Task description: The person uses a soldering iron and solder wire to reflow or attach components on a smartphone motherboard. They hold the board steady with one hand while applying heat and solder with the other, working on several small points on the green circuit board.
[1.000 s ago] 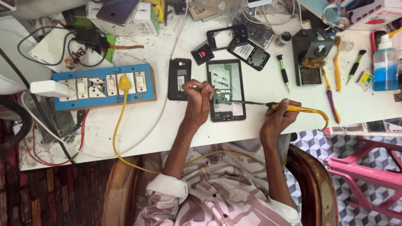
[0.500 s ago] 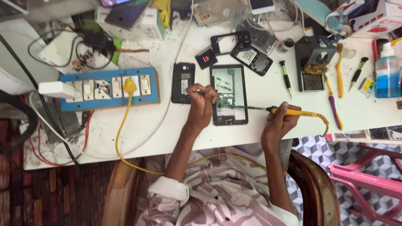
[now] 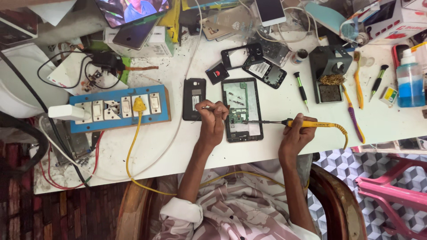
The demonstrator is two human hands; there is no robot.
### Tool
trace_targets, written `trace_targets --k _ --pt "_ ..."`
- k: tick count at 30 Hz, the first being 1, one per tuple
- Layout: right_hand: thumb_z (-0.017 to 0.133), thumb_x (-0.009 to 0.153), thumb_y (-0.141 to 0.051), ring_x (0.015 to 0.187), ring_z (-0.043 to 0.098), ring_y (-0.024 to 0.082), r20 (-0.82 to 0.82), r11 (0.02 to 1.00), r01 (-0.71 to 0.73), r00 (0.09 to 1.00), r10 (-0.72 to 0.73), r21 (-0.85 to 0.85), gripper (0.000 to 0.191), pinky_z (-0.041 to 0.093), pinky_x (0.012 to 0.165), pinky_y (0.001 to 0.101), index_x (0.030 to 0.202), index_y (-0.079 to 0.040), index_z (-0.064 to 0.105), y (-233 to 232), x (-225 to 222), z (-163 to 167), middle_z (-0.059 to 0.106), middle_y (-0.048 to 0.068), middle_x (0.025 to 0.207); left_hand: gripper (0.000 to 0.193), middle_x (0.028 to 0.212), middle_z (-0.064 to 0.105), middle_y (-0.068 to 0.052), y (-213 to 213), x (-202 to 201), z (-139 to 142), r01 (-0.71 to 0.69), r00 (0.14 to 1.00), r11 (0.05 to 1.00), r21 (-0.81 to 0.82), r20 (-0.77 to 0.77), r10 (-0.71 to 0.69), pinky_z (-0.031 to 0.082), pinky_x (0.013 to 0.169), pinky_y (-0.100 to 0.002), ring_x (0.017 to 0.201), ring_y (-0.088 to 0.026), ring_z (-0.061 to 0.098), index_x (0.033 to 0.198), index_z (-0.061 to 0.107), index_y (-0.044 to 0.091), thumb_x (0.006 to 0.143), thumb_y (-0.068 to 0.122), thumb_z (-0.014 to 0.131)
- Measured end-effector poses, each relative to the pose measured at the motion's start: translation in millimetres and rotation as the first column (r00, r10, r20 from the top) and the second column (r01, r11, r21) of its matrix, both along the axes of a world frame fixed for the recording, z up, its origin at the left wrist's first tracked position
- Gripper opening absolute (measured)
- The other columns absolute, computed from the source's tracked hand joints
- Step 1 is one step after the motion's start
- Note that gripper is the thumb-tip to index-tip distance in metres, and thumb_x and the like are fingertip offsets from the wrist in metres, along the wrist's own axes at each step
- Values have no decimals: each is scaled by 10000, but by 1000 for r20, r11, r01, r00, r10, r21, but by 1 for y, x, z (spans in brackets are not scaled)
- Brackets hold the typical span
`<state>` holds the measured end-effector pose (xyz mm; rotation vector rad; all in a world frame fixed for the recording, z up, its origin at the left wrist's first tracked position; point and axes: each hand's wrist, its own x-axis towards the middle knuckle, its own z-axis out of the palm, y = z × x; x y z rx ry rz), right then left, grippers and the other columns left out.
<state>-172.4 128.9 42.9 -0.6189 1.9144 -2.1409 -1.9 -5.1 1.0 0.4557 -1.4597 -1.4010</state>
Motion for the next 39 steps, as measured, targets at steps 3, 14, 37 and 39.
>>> trace_targets --k 3,14,37,39 --pt "533 1135 -190 550 419 67 36 998 -29 999 32 -63 196 366 516 227 1021 -56 447 0 -1 -2 487 18 727 176 774 417 -54 -2 -1 -1 4 1000 1000 31 -4 -4 425 701 -297 700 -135 404 1112 190 137 1173 207 339" --pt "544 1127 -183 549 424 64 49 1000 15 999 -15 -4 199 385 513 223 1006 -61 444 -1 -5 -5 490 15 741 216 777 453 -69 1 1 3 16 1000 1000 12 -9 -16 406 737 -314 731 -149 404 1180 203 123 1171 297 331" --pt "558 1133 -180 541 414 52 10 1000 -15 1000 15 -8 197 366 508 221 1012 -48 475 0 -3 -1 497 11 709 148 766 469 -61 0 1 -2 -23 999 999 37 25 22 442 727 -316 710 -142 459 1202 236 129 1170 223 346" --pt "560 1126 -176 545 416 51 16 999 -10 1000 11 -45 198 358 505 220 1009 -47 465 -1 -2 -1 504 10 719 163 785 465 -62 -3 0 2 -19 1000 999 43 0 19 442 733 -313 721 -144 450 1217 233 128 1172 243 340"
